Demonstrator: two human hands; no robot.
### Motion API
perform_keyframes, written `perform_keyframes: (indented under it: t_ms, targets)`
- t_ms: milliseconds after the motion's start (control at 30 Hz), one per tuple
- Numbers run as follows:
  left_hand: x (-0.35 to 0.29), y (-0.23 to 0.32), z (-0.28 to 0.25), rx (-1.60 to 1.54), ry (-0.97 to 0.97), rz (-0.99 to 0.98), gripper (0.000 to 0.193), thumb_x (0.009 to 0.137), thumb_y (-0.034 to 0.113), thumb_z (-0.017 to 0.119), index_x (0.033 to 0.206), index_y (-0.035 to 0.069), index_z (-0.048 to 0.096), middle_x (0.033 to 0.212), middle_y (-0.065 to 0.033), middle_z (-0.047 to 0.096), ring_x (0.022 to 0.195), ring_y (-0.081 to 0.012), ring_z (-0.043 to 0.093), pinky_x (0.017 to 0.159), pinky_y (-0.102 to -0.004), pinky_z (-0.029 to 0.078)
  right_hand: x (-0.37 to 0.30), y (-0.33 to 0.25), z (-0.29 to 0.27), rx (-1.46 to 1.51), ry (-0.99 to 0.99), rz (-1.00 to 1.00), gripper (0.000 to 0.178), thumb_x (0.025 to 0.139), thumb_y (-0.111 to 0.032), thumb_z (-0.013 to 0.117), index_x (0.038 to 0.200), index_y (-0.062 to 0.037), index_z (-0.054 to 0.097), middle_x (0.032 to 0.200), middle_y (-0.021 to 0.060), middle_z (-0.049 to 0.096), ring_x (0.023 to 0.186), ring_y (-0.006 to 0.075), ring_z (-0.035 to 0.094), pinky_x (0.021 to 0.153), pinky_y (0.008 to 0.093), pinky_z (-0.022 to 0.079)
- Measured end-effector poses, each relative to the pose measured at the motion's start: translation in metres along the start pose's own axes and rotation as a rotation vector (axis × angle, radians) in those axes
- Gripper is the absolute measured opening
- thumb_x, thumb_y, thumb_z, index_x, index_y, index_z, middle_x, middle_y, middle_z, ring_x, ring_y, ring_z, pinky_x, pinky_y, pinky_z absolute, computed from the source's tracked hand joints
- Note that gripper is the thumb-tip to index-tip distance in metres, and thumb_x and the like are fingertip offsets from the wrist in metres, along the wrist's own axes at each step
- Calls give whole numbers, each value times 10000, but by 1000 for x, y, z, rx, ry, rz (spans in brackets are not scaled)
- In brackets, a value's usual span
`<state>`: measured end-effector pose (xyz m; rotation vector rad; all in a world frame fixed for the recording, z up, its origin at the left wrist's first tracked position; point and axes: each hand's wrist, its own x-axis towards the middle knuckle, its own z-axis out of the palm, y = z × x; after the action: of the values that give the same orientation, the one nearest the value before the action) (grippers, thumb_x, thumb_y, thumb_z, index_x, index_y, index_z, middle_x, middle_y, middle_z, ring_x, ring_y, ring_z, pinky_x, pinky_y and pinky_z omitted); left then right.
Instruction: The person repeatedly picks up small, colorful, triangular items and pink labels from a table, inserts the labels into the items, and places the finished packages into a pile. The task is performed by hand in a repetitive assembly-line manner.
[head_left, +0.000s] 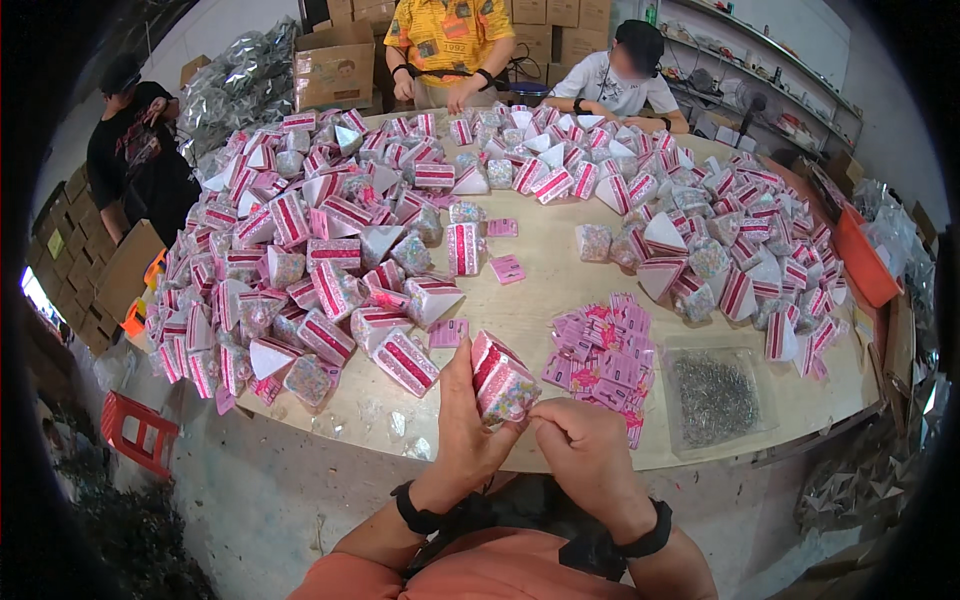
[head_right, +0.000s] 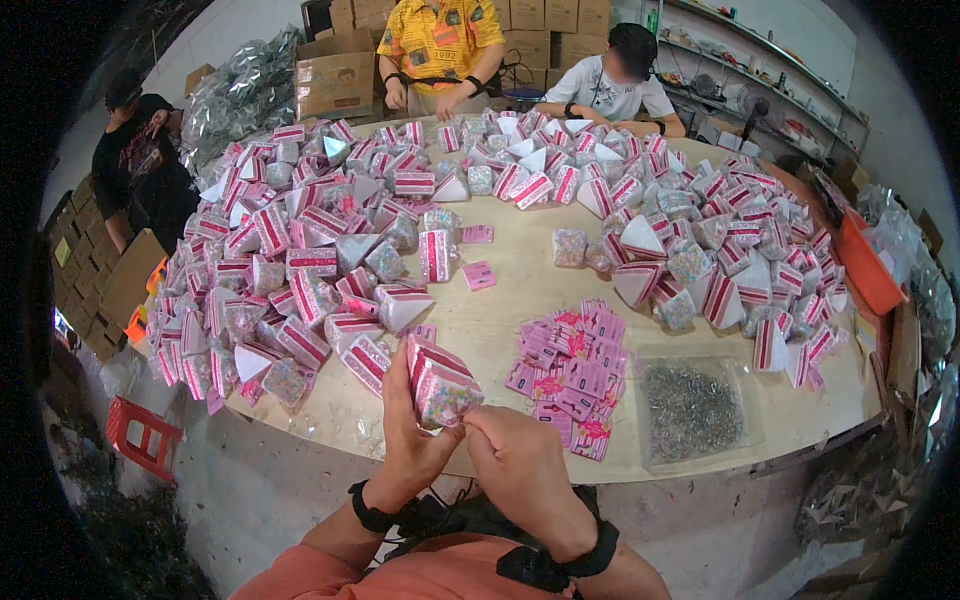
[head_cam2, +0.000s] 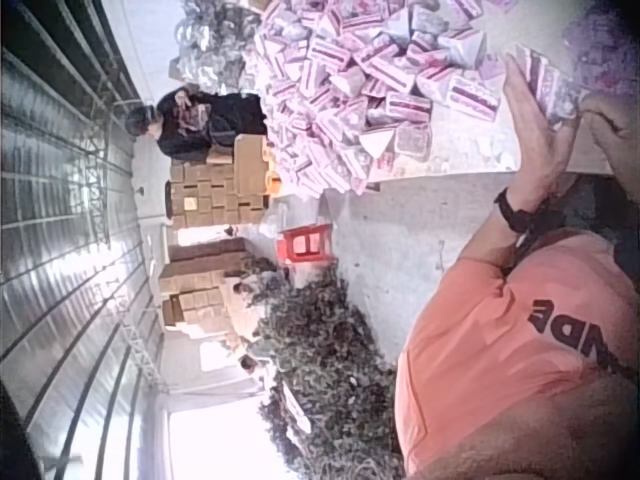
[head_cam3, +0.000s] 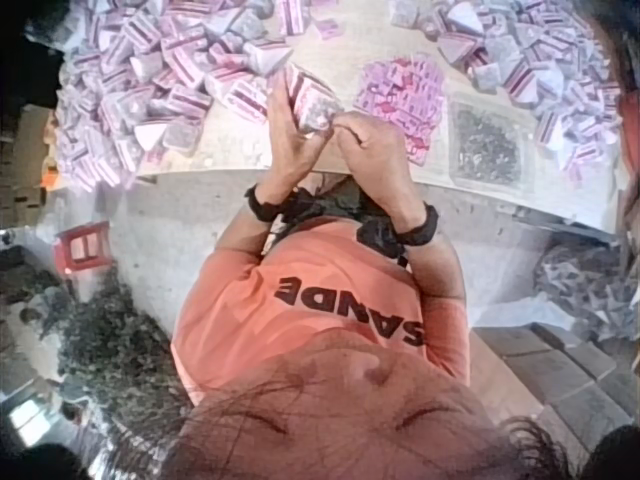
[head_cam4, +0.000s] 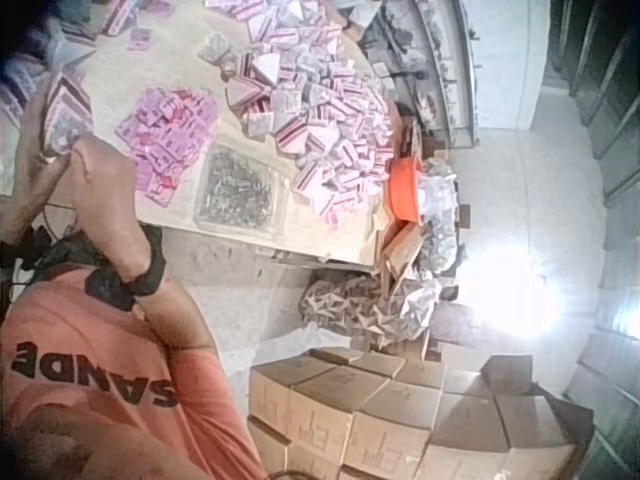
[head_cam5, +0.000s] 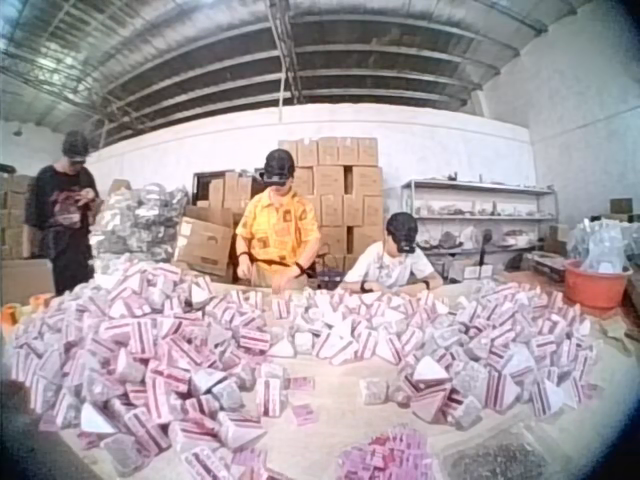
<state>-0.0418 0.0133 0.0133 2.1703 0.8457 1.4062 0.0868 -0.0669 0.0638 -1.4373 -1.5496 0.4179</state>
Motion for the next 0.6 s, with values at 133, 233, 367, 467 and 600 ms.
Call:
perform_keyframes:
  t_ms: [133,233,367,467,600]
  targets:
    - [-1,-1,1,31,-1,2,952,655,81,770,1400,-68,195,1164,-217,456,1033,-347,460,908,-408,381,-1,3,5,-101,32,-68,94,827,-76,542,885,-24,594,788,171,606,737,356,605,604,419,472]
    - [-1,-1,1,93,0,15,939,666,88,769,1395,-73,201,1177,-236,456,1039,-372,461,905,-419,384,-2,8,10,-230,15,-100,85,828,-80,540,892,-38,576,787,172,606,729,347,606,579,413,467]
    - [0,-4,3,196,-19,63,923,674,93,765,1390,-78,208,1200,-263,452,1047,-409,461,898,-440,392,-2,7,13,-295,11,-33,98,842,-82,532,926,-33,538,778,178,611,695,323,614,558,390,466]
    - [1,-5,1,110,-10,95,920,670,84,759,1390,-76,209,1212,-274,445,1045,-416,462,897,-447,396,1,-1,10,-69,-11,195,98,854,-64,546,932,-20,506,735,149,604,650,247,623,548,354,469]
    - [-1,-2,-3,40,-89,4,953,632,59,749,1400,-67,199,1227,-259,440,1072,-407,450,923,-441,388,9,9,9,460,-104,411,114,856,-19,582,895,-11,475,684,76,574,598,111,576,477,260,455]
